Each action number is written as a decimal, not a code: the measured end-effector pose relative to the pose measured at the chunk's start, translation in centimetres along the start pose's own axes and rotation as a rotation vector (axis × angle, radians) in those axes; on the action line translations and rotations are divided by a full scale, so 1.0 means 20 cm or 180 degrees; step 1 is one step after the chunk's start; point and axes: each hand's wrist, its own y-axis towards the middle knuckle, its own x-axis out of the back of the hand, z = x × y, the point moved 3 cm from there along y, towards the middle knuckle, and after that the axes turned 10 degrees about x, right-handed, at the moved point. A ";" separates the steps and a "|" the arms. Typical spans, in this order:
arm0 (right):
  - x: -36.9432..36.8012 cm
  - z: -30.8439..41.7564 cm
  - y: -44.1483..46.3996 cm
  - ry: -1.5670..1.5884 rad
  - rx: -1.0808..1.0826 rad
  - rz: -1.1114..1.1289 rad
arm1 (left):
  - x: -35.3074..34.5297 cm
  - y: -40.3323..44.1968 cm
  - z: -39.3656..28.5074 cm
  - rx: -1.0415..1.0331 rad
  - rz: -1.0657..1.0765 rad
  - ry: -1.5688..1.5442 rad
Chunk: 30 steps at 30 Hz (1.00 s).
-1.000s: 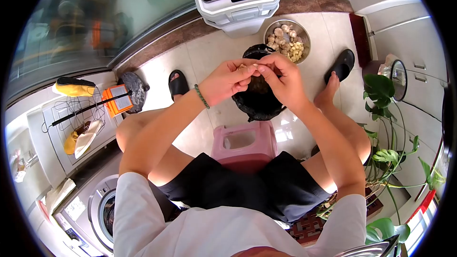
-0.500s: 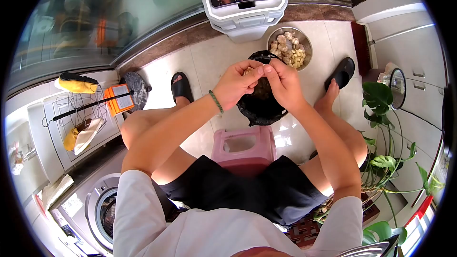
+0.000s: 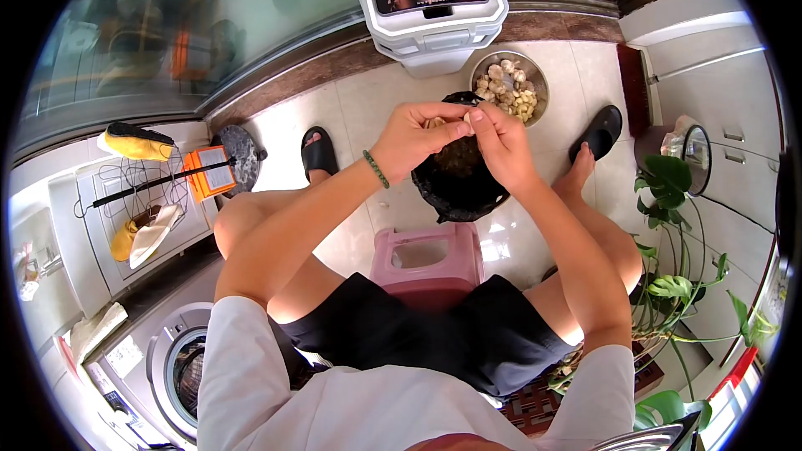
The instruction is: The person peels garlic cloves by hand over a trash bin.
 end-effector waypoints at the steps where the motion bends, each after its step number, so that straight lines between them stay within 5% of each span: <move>1: 0.01 0.01 0.00 -0.0029 -0.0047 0.0076 | 0.00 0.00 -0.01 -0.0003 0.0000 0.0000; 22: 0.00 0.12 -0.01 0.1755 -0.1071 0.0147 | -0.04 -0.09 -0.04 -0.0488 -0.0038 0.0037; 30: 0.05 0.11 -0.03 0.1227 -0.0541 0.0134 | -0.04 -0.09 -0.06 -0.0677 0.0198 0.0170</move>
